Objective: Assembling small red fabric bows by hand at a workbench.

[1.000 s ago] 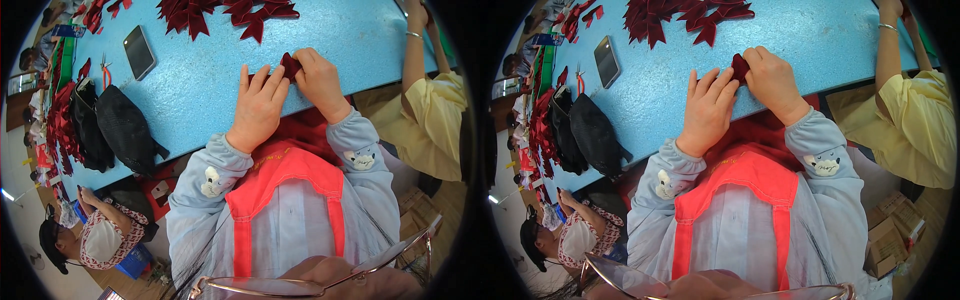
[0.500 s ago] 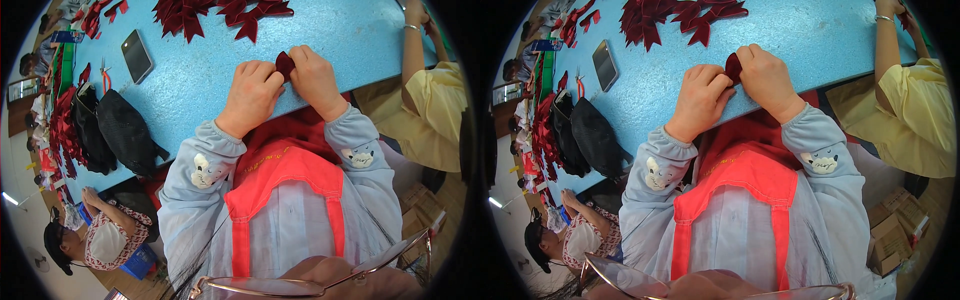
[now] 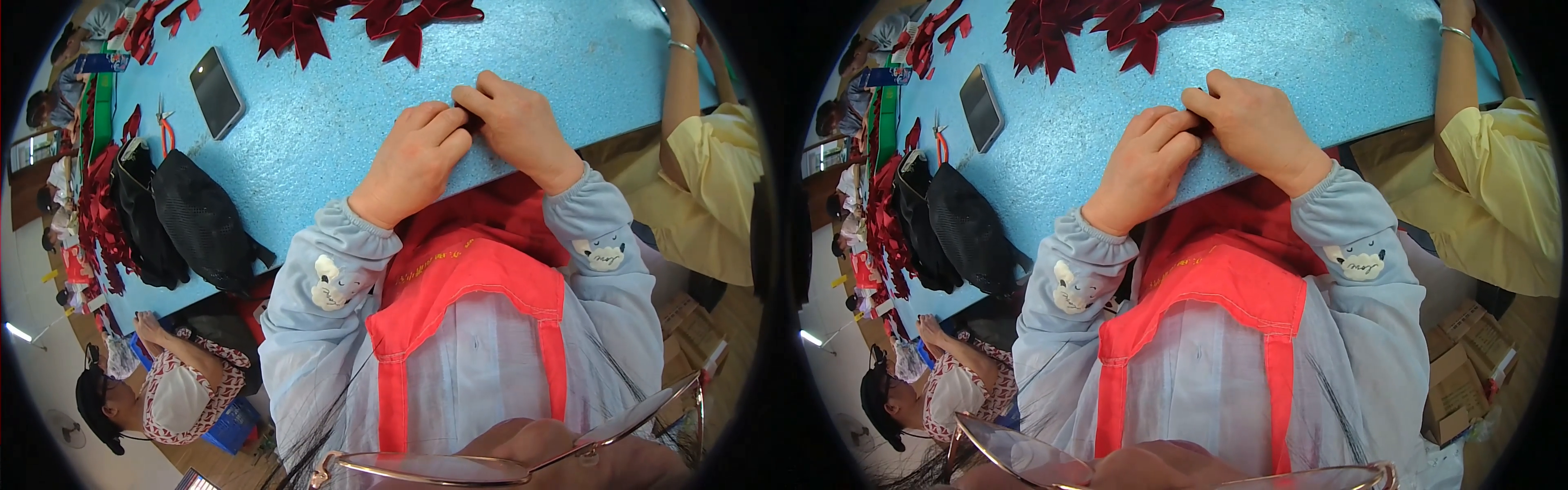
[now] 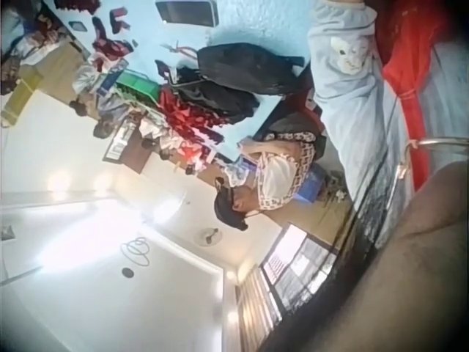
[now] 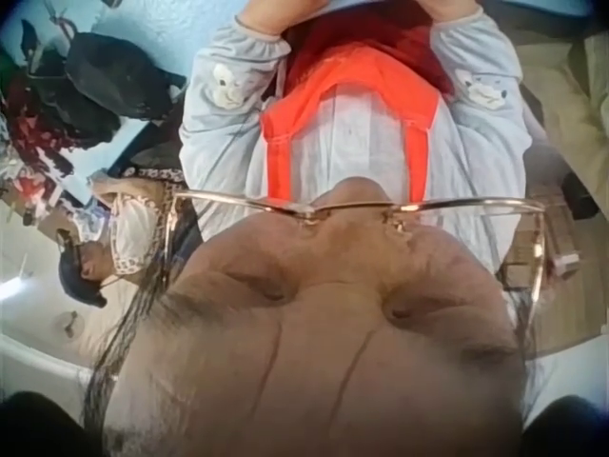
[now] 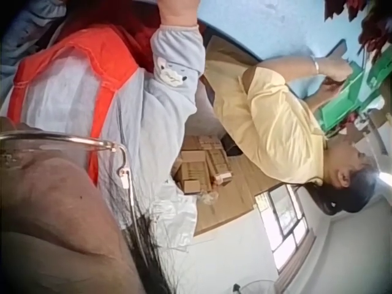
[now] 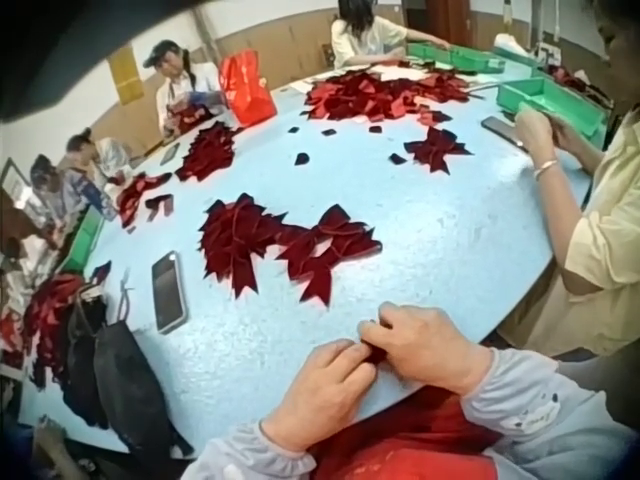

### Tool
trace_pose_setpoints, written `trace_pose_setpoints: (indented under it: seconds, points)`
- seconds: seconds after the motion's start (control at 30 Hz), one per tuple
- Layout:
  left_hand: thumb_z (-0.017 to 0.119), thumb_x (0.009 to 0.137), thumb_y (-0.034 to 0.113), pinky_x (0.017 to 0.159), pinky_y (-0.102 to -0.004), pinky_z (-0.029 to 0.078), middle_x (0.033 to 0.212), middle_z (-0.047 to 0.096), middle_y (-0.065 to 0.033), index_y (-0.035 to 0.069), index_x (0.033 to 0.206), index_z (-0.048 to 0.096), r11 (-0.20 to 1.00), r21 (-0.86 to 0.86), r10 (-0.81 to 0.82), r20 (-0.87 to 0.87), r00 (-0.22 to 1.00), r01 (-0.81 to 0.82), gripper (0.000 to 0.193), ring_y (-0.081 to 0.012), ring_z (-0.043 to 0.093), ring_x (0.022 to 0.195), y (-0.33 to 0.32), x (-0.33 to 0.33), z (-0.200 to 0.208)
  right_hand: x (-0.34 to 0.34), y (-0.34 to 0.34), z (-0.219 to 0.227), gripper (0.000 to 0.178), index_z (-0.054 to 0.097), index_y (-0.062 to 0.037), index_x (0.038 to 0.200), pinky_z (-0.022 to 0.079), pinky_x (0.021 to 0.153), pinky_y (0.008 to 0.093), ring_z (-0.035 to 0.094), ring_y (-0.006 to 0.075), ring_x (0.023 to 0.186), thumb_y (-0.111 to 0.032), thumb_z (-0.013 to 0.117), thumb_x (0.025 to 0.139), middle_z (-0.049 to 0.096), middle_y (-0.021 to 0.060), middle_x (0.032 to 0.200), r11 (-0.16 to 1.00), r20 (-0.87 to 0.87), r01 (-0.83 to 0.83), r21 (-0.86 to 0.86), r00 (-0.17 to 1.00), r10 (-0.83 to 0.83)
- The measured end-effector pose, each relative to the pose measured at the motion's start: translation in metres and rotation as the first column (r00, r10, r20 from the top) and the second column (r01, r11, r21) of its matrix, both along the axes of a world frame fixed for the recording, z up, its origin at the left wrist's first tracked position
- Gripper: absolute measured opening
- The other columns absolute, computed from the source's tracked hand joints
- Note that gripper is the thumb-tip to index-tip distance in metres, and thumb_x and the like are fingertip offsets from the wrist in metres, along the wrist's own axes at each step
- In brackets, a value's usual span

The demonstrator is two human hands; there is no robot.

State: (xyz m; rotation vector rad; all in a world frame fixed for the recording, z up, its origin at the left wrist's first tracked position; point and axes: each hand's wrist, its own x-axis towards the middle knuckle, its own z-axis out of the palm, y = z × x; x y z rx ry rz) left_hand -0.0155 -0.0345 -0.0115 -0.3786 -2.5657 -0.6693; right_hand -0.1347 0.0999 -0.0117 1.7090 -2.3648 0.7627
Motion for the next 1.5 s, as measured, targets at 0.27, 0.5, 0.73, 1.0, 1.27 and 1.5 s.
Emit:
trace_pose_setpoints:
  seconds: [0.27, 0.5, 0.73, 1.0, 1.27, 1.5]
  points:
    - [0.058, 0.071, 0.004, 0.074, -0.0376, 0.039, 0.088, 0.051, -0.0075, 0.007, 0.081, 0.051, 0.999, 0.019, -0.052, 0.099, 0.994, 0.050, 0.013, -0.0270, 0.050, 0.083, -0.006, -0.004, 0.005, 0.005, -0.003, 0.002, 0.021, 0.053, -0.0101, 0.093, 0.046, 0.055, 0.0355, 0.057, 0.0258, 0.069, -0.004, 0.056, 0.073, 0.052, 0.0063, 0.077, 0.998, 0.034, 0.057, 0.013, 0.998, -0.057]
    - [0.062, 0.073, 0.007, 0.073, -0.0377, 0.040, 0.089, 0.052, -0.0083, 0.006, 0.086, 0.055, 0.993, 0.107, 0.039, 0.072, 0.997, -0.046, 0.015, -0.0274, 0.050, 0.081, -0.001, 0.006, 0.001, -0.007, 0.005, -0.002, 0.031, 0.054, -0.0083, 0.101, 0.045, 0.059, 0.0308, 0.058, 0.0236, 0.071, 0.001, 0.055, 0.072, 0.058, 0.0059, 0.089, 0.997, 0.151, -0.062, -0.038, 0.986, 0.067]
    - [0.068, 0.075, 0.017, 0.068, -0.0370, 0.038, 0.083, 0.053, -0.0074, 0.007, 0.088, 0.061, 0.895, 0.086, 0.436, 0.033, 0.899, -0.438, 0.018, -0.0267, 0.049, 0.077, 0.000, 0.021, 0.006, -0.022, 0.053, 0.017, 0.030, 0.057, -0.0047, 0.108, 0.040, 0.063, 0.0230, 0.055, 0.0136, 0.078, 0.005, 0.052, 0.080, 0.059, 0.0061, 0.092, 0.975, 0.569, 0.121, -0.186, 0.823, 0.006]
    - [0.075, 0.068, 0.026, 0.066, -0.0358, 0.037, 0.081, 0.054, -0.0061, 0.007, 0.081, 0.062, 0.915, -0.017, 0.400, 0.165, 0.901, -0.403, 0.026, -0.0262, 0.050, 0.078, 0.025, -0.014, 0.021, -0.021, 0.069, 0.003, 0.023, 0.060, -0.0017, 0.104, 0.042, 0.069, 0.0227, 0.055, 0.0131, 0.085, 0.004, 0.052, 0.083, 0.060, 0.0070, 0.095, 0.933, 0.489, 0.268, -0.241, 0.864, -0.122]
    - [0.075, 0.072, 0.015, 0.060, -0.0301, 0.044, 0.083, 0.059, -0.0072, 0.003, 0.090, 0.060, 0.827, 0.373, 0.243, 0.438, 0.865, -0.421, 0.026, -0.0166, 0.057, 0.071, 0.036, -0.017, 0.025, -0.015, 0.067, 0.019, 0.028, 0.058, -0.0020, 0.108, 0.042, 0.083, 0.0263, 0.055, 0.0162, 0.094, -0.002, 0.057, 0.080, 0.060, 0.0061, 0.100, 0.955, 0.601, 0.154, -0.253, 0.799, 0.031]
    - [0.073, 0.069, 0.013, 0.066, -0.0336, 0.046, 0.075, 0.061, -0.0098, 0.003, 0.088, 0.061, 0.776, 0.537, 0.148, 0.356, 0.923, -0.332, 0.024, -0.0262, 0.058, 0.073, 0.035, -0.009, 0.042, -0.001, 0.050, 0.037, 0.032, 0.057, -0.0026, 0.110, 0.041, 0.086, 0.0274, 0.054, 0.0156, 0.095, -0.004, 0.059, 0.078, 0.059, 0.0046, 0.101, 0.928, 0.751, -0.009, -0.373, 0.585, 0.308]
